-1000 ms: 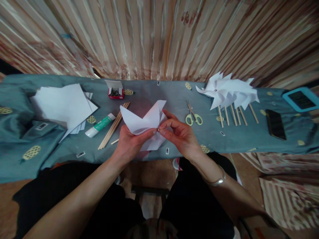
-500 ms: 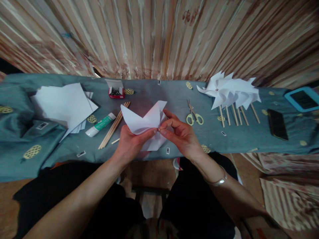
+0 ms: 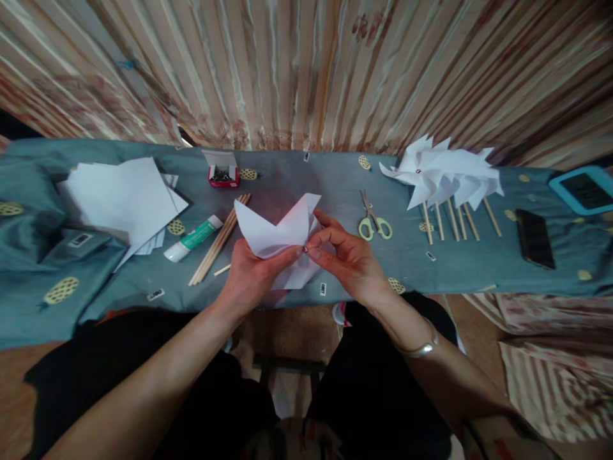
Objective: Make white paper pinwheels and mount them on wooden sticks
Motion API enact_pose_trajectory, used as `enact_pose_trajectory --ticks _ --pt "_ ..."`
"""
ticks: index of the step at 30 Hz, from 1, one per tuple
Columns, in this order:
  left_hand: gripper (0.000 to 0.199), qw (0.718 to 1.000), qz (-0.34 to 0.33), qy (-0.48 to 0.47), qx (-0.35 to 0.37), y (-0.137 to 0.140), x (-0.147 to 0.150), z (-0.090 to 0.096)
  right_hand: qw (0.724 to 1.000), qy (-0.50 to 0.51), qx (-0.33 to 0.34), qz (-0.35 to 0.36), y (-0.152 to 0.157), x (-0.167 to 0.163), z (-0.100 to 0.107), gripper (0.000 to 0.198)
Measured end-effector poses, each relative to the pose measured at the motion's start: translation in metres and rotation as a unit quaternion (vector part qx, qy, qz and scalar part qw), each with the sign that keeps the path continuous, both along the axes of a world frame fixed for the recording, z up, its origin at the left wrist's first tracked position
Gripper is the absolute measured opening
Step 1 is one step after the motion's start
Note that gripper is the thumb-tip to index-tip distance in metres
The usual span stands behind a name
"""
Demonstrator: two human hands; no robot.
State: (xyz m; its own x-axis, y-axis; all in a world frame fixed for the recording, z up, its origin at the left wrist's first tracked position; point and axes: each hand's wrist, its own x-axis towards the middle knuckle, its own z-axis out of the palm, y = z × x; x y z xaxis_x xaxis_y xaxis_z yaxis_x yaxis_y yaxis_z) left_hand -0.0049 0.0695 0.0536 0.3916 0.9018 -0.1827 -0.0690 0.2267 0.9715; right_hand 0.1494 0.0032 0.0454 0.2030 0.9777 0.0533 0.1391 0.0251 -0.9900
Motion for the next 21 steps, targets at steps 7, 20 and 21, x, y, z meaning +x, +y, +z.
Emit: enact_pose_trajectory --ticks 7,20,21 --pt "0.033 1.000 -0.011 0.008 0.028 -0.0001 -0.0008 -0.0019 1.000 0.016 -0.017 -0.009 0.0016 -0.0011 -0.0059 0.013" --pt "0.034 0.999 -0.005 0.032 0.020 0.0037 -0.0029 -0.0045 0.999 0.032 0.010 -0.028 0.0048 -0.0037 -0.0080 0.012" --pt "0.033 0.999 -0.004 0.034 0.020 0.0038 -0.0030 -0.0043 0.999 0.032 0.013 -0.031 0.0049 -0.0036 -0.0080 0.012"
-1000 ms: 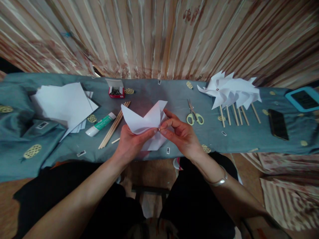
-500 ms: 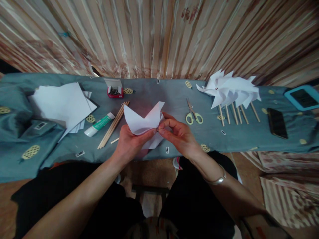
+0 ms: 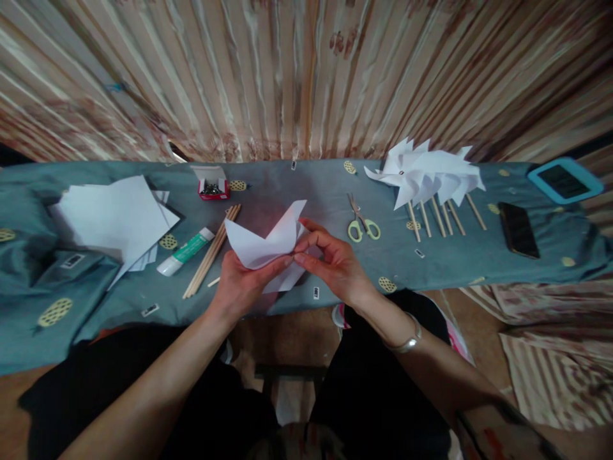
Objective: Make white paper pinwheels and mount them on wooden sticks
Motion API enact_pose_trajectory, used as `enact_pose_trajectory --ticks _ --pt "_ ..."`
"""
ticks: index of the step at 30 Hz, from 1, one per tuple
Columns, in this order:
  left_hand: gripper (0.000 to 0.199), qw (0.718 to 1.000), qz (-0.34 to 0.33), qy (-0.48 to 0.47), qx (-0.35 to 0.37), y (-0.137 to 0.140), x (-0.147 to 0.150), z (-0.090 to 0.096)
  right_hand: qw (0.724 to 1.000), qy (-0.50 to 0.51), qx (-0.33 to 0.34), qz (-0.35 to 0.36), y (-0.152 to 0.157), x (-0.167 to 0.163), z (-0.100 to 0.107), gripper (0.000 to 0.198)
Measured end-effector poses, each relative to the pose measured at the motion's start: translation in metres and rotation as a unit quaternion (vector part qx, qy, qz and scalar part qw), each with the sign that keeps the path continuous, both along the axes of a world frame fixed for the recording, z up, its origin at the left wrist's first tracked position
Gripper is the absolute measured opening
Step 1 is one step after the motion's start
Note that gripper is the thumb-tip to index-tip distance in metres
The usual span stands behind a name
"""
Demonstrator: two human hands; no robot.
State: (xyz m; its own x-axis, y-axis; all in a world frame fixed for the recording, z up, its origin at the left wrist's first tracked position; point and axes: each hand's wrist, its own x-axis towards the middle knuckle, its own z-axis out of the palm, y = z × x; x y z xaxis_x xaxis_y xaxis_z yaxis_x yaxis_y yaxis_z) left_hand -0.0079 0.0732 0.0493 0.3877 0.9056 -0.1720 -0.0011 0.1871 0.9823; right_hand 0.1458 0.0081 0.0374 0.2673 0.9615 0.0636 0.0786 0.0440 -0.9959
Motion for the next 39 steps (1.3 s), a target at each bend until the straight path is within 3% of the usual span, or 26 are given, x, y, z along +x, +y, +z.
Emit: enact_pose_trajectory --ticks 6,13,18,25,28,31,35,39 --pt "0.040 1.000 -0.003 -0.021 -0.022 -0.001 -0.001 -0.002 1.000 -0.014 0.010 -0.021 -0.001 0.001 0.002 0.024" --pt "0.046 0.998 -0.011 -0.032 -0.047 -0.002 -0.002 0.000 0.999 0.043 -0.009 -0.026 0.004 0.006 0.001 0.079" --pt "0.046 0.998 -0.016 -0.043 -0.053 -0.004 -0.002 0.004 0.990 0.114 -0.079 0.018 0.006 0.008 0.004 0.090" --pt "0.048 0.998 -0.020 -0.043 -0.049 -0.002 -0.002 0.002 0.989 0.088 -0.112 -0.038 0.003 0.006 0.014 0.108" --pt "0.047 0.998 -0.012 -0.031 -0.044 -0.003 -0.002 0.003 0.990 0.074 -0.117 -0.038 0.004 0.009 0.014 0.083" --pt "0.043 0.999 -0.011 -0.029 -0.040 -0.004 -0.002 0.002 0.979 0.125 -0.158 0.031 0.005 0.014 0.013 0.045" --pt "0.040 0.999 -0.030 -0.019 -0.037 -0.005 -0.002 -0.001 0.962 0.191 -0.181 0.067 0.006 0.017 0.013 0.032" --pt "0.043 0.999 -0.029 -0.003 -0.025 -0.005 -0.002 -0.001 0.966 0.178 -0.170 0.074 0.006 0.020 0.017 0.024"
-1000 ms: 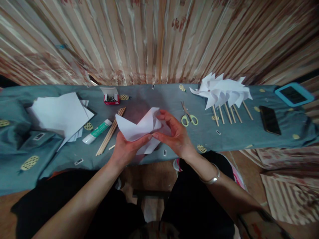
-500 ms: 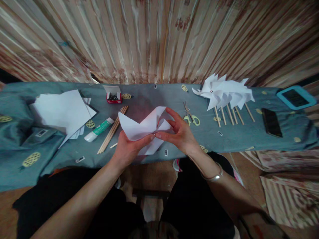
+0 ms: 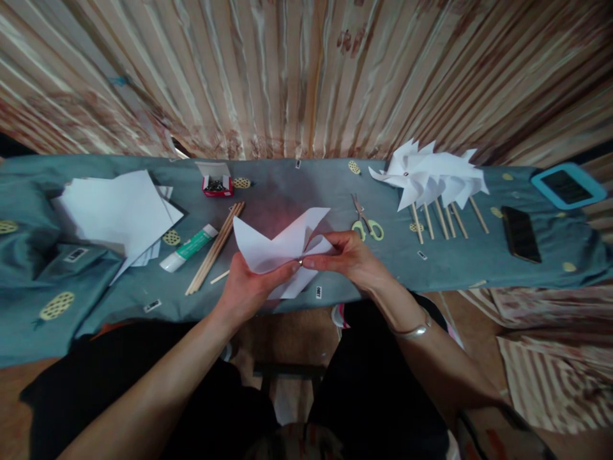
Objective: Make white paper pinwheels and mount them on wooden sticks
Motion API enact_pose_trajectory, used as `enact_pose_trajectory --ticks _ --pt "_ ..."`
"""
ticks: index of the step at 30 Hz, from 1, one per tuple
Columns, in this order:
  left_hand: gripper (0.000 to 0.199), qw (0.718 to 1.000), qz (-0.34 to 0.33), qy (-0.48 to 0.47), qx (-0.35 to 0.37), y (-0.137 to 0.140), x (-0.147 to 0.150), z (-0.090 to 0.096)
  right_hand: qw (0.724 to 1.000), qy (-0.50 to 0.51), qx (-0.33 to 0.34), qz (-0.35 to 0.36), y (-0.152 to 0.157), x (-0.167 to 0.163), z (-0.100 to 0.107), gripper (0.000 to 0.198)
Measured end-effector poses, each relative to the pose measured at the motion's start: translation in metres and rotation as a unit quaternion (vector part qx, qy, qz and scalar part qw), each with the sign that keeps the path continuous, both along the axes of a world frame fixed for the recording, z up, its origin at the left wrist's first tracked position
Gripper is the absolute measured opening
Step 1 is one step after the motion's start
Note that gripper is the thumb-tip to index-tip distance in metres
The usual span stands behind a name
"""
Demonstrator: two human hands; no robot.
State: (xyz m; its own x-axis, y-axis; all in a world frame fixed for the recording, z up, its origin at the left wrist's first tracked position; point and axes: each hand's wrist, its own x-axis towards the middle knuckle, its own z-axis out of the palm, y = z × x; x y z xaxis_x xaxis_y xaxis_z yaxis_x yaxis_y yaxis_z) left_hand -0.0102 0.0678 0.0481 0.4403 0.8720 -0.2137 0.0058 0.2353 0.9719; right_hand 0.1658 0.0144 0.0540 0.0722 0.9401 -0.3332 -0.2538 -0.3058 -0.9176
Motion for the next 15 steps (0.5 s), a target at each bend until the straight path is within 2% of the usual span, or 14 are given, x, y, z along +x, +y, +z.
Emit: enact_pose_trajectory --ticks 4,8,12,15 --pt "0.039 1.000 -0.017 0.010 0.003 -0.0024 0.0002 0.0000 0.999 -0.036 0.013 0.025 -0.0007 0.0044 0.0047 0.019" --pt "0.044 1.000 -0.024 0.013 -0.005 -0.0041 0.0007 -0.0025 0.998 -0.009 0.013 0.053 -0.0004 0.0051 0.0040 0.019" --pt "0.044 1.000 -0.021 0.016 0.006 -0.0022 0.0007 -0.0031 0.999 0.029 0.026 0.036 0.0002 0.0008 -0.0004 0.021" --pt "0.044 0.999 -0.019 0.020 0.024 -0.0003 0.0000 -0.0026 0.999 0.013 0.047 0.022 -0.0001 -0.0021 -0.0025 0.022"
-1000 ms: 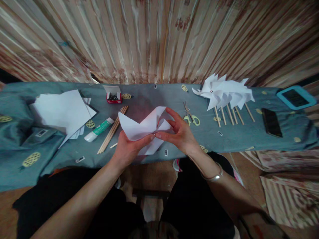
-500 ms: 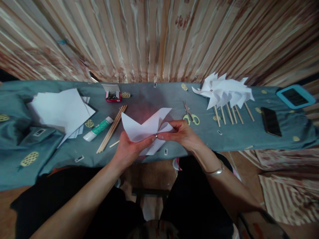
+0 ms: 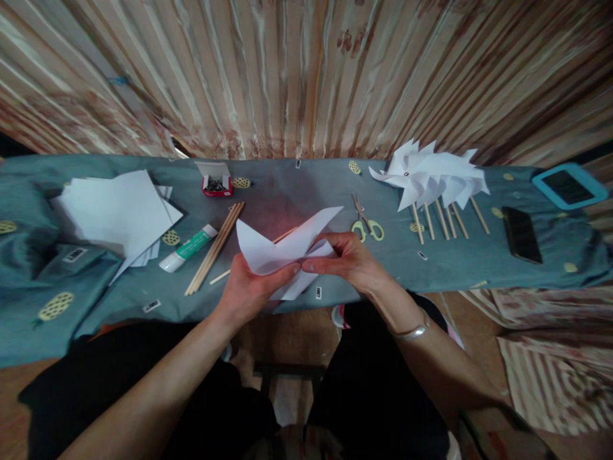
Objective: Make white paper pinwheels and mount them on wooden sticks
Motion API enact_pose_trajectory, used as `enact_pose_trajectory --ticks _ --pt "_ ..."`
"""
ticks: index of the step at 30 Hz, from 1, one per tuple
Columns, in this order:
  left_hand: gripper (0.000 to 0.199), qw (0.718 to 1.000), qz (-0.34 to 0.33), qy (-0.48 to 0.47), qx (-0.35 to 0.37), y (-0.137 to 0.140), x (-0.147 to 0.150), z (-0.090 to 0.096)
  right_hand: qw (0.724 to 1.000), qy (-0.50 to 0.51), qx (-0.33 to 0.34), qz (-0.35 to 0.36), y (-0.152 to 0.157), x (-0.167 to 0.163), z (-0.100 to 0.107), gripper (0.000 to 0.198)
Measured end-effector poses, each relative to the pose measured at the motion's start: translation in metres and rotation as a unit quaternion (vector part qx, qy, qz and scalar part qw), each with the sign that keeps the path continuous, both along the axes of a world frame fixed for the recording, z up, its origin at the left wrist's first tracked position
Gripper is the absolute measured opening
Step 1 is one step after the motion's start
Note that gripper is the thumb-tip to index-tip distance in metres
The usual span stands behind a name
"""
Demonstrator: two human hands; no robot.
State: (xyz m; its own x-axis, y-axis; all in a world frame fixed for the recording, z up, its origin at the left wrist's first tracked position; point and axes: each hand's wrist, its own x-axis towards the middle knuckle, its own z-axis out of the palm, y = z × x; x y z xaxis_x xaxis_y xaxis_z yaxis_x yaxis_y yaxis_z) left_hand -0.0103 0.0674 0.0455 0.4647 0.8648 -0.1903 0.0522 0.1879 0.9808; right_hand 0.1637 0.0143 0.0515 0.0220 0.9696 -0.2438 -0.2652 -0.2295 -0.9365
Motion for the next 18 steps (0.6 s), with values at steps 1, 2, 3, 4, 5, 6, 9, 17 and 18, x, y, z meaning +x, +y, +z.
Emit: enact_pose_trajectory --ticks 1,2,3,4,5,6,9,17,18 --pt "0.044 1.000 0.000 0.000 0.004 0.0005 -0.0004 -0.0002 1.000 -0.013 0.010 -0.005 -0.0002 -0.0006 -0.0005 0.022" --pt "0.043 1.000 0.000 0.000 0.007 0.0008 -0.0010 -0.0006 0.999 -0.027 0.019 -0.009 -0.0003 -0.0011 -0.0011 0.021" --pt "0.041 1.000 0.000 0.002 0.011 0.0011 -0.0015 -0.0013 0.999 -0.040 0.028 -0.014 -0.0005 -0.0015 -0.0017 0.021" --pt "0.039 1.000 0.000 0.005 0.016 0.0014 -0.0022 -0.0021 0.998 -0.053 0.034 -0.019 -0.0005 -0.0019 -0.0025 0.021" --pt "0.037 1.000 0.000 0.007 0.022 0.0017 -0.0028 -0.0030 0.997 -0.064 0.040 -0.023 -0.0005 -0.0021 -0.0034 0.021" --pt "0.034 1.000 0.001 0.007 0.028 0.0021 -0.0033 -0.0037 0.996 -0.076 0.045 -0.027 -0.0003 -0.0024 -0.0045 0.021" --pt "0.032 0.999 0.008 -0.006 0.047 0.0032 -0.0041 -0.0043 0.991 -0.117 0.051 -0.032 0.0004 -0.0032 -0.0076 0.023" --pt "0.034 0.999 0.019 -0.031 0.028 0.0045 -0.0023 -0.0005 0.987 -0.142 0.046 -0.050 0.0027 -0.0079 -0.0067 0.027" --pt "0.034 0.999 0.020 -0.036 0.022 0.0046 -0.0023 -0.0007 0.987 -0.142 0.047 -0.053 0.0028 -0.0085 -0.0058 0.026"
